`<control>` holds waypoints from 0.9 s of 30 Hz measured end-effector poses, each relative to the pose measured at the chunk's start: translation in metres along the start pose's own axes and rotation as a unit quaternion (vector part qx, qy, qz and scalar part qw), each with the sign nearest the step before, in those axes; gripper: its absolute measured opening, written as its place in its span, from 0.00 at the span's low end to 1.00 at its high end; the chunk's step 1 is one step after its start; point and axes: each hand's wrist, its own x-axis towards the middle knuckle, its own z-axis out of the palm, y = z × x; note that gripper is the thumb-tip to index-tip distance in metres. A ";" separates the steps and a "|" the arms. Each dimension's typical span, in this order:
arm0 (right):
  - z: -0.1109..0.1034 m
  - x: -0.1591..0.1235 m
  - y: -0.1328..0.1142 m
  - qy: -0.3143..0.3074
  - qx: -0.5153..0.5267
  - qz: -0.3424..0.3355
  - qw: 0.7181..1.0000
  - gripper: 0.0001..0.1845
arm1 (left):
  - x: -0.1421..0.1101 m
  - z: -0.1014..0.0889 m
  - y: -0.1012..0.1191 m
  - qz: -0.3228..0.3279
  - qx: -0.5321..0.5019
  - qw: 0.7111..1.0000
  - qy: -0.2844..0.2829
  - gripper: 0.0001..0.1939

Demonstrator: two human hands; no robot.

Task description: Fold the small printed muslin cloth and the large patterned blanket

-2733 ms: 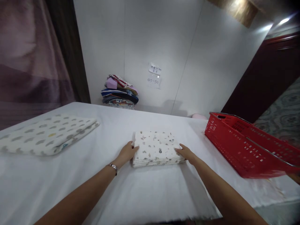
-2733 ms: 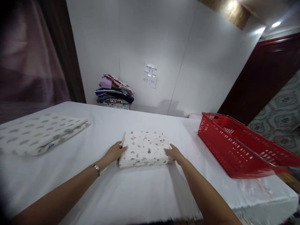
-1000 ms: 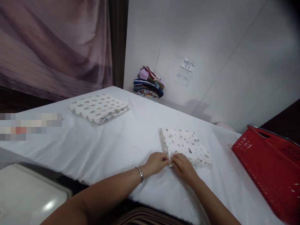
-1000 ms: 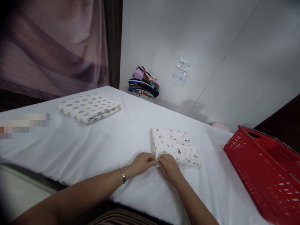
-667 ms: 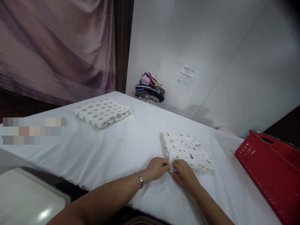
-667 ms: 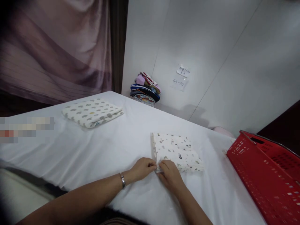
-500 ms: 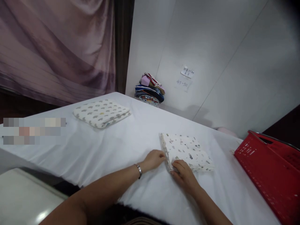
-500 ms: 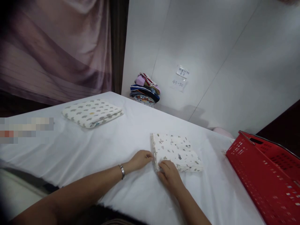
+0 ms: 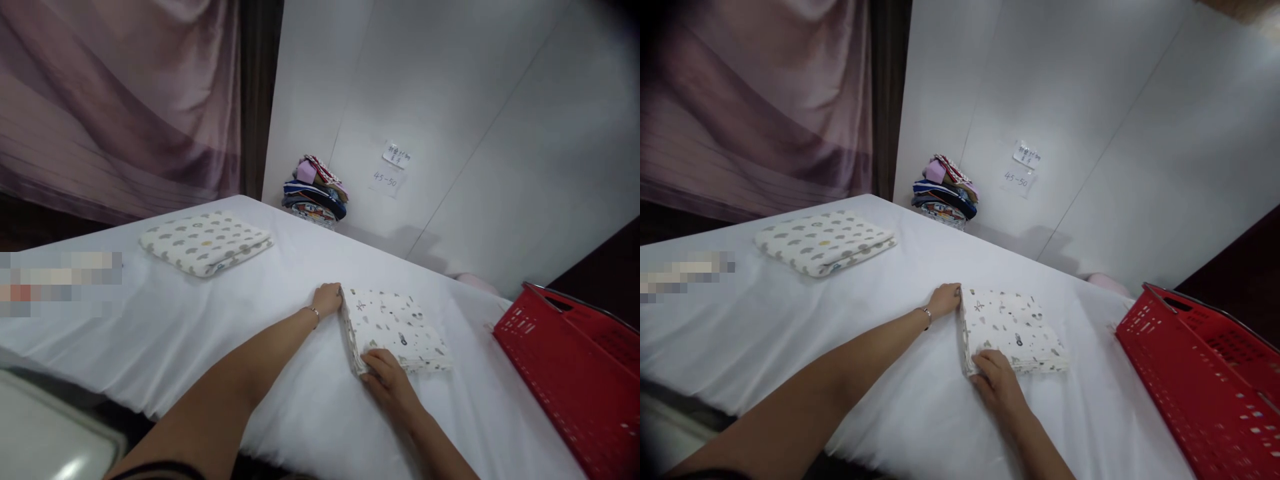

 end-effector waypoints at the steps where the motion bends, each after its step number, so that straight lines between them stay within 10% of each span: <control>1: 0.000 0.000 -0.001 0.000 0.002 0.007 1.000 0.16 | 0.003 0.002 0.000 -0.001 -0.002 1.000 0.002 0.18; 20: 0.003 -0.001 -0.008 0.008 -0.038 -0.016 0.999 0.14 | 0.039 0.001 -0.017 -0.017 -0.066 0.996 -0.052 0.15; 27: 0.009 -0.003 -0.010 0.050 -0.053 -0.020 0.997 0.15 | 0.025 -0.017 0.012 0.052 -0.038 0.997 -0.033 0.21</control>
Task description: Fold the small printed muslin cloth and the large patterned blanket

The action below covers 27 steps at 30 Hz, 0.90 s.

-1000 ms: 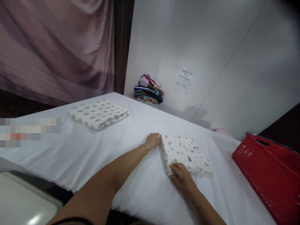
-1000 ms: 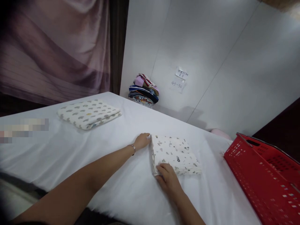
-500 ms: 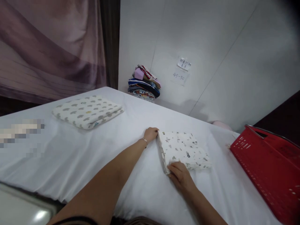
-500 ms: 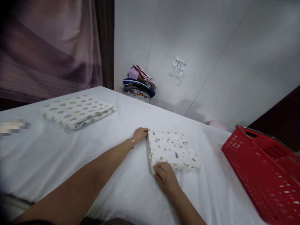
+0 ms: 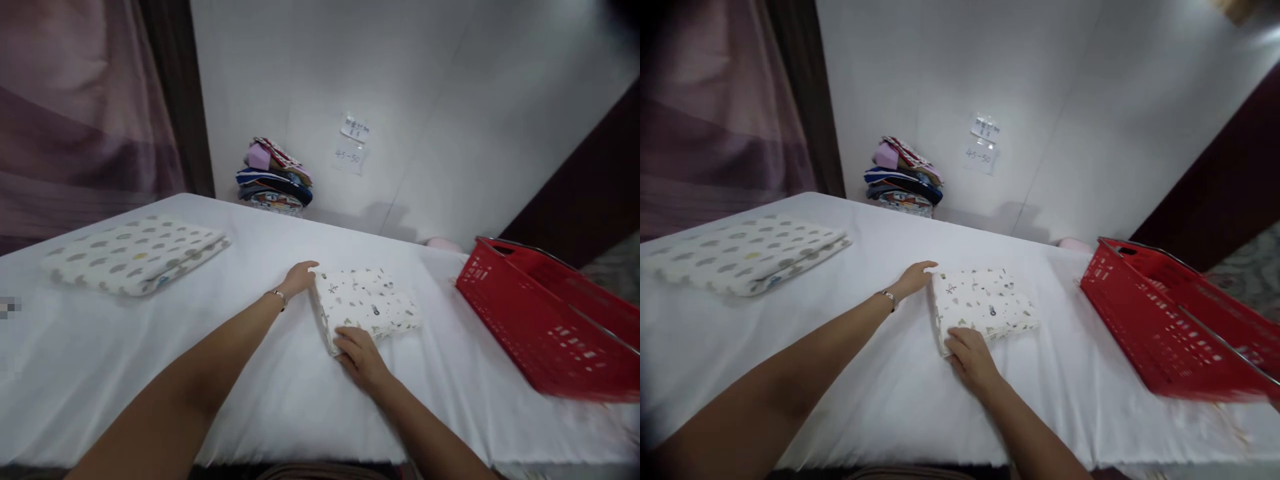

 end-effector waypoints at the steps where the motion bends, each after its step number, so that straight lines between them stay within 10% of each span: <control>1: 0.000 0.000 0.000 -0.002 -0.002 -0.001 1.000 0.14 | -0.005 0.004 0.008 0.033 0.011 0.999 0.006 0.21; 7: 0.002 0.000 0.002 -0.029 -0.019 0.013 0.999 0.13 | -0.039 0.046 0.020 0.245 0.161 0.956 -0.012 0.21; 27: -0.035 0.008 0.005 -0.079 0.006 0.028 0.996 0.13 | -0.083 0.068 0.025 0.309 0.199 0.929 -0.040 0.22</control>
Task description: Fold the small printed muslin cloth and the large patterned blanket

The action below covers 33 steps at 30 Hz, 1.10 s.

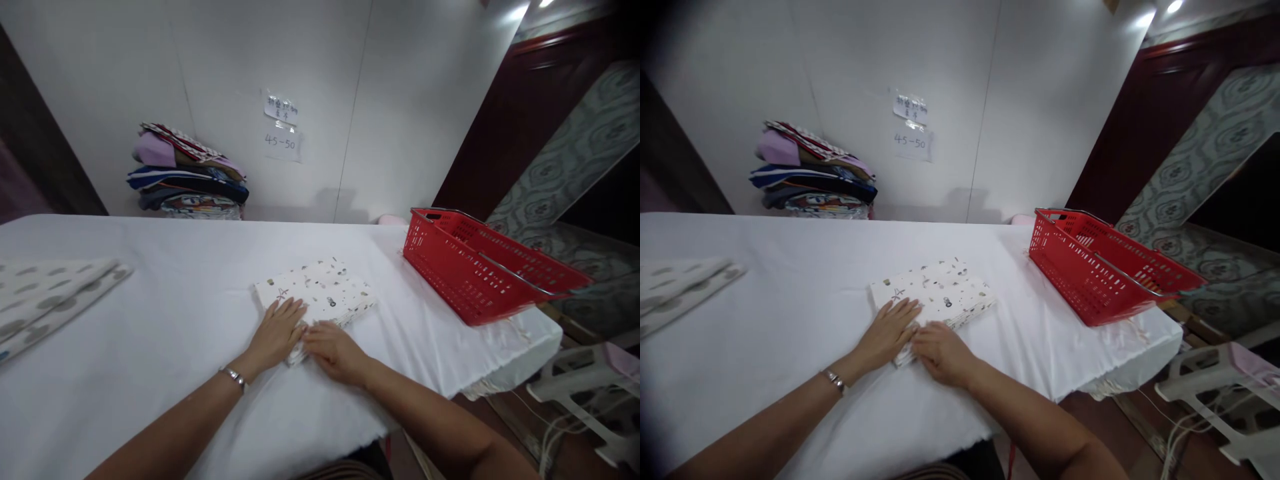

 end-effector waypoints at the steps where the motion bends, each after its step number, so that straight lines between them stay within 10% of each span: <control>1: -0.007 0.000 0.009 0.022 -0.010 0.020 1.000 0.13 | 0.001 0.000 -0.001 0.003 0.001 1.000 -0.002 0.23; 9: -0.032 -0.035 0.108 0.047 -0.113 0.219 0.968 0.15 | 0.001 0.000 -0.001 0.007 0.009 1.000 -0.016 0.24; 17: -0.039 -0.041 0.124 0.077 0.023 0.301 0.950 0.13 | 0.007 -0.021 0.005 -0.006 -0.030 0.997 -0.073 0.25; 33: -0.048 -0.047 0.112 0.011 -0.048 0.137 0.989 0.13 | 0.012 -0.033 0.053 -0.112 -0.152 0.978 -0.086 0.10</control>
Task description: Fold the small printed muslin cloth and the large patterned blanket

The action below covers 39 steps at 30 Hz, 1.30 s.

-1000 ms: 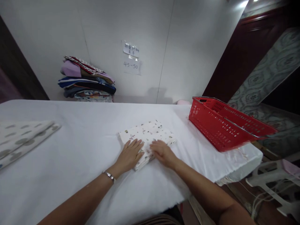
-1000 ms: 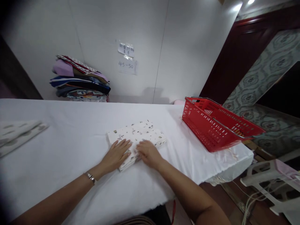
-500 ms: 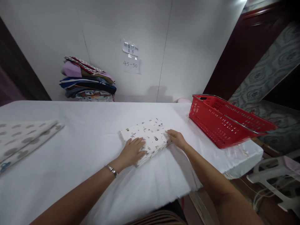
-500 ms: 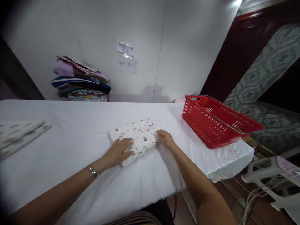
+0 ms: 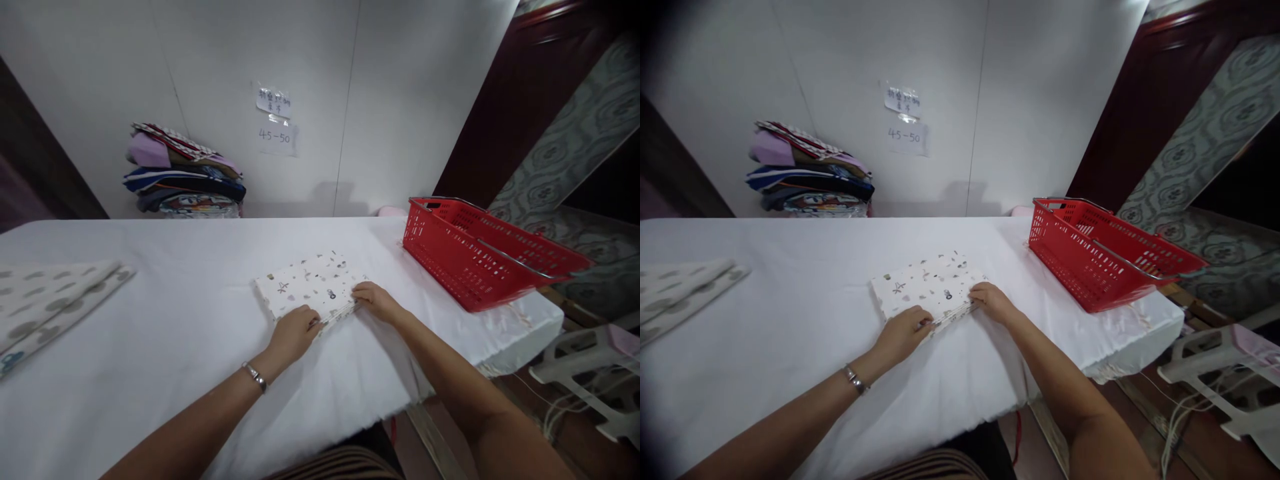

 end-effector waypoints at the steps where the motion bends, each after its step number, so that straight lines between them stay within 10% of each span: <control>1: 0.000 -0.001 0.001 0.001 -0.001 -0.003 1.000 0.13 | 0.000 0.000 0.000 -0.003 -0.001 1.000 0.002 0.10; 18: 0.018 -0.012 0.004 0.141 -0.024 -0.054 0.988 0.12 | -0.001 0.012 -0.002 0.060 0.077 0.994 0.045 0.14; 24: 0.019 -0.018 0.001 0.135 -0.027 -0.050 0.989 0.11 | -0.004 0.027 -0.006 0.163 0.207 0.963 0.055 0.14; 31: 0.026 -0.024 0.005 0.143 0.006 -0.032 0.989 0.12 | 0.002 0.003 0.004 0.051 0.092 0.994 0.020 0.15; 39: 0.018 -0.018 0.000 0.074 0.039 0.045 0.995 0.12 | 0.013 0.013 -0.017 0.086 0.133 0.987 0.030 0.22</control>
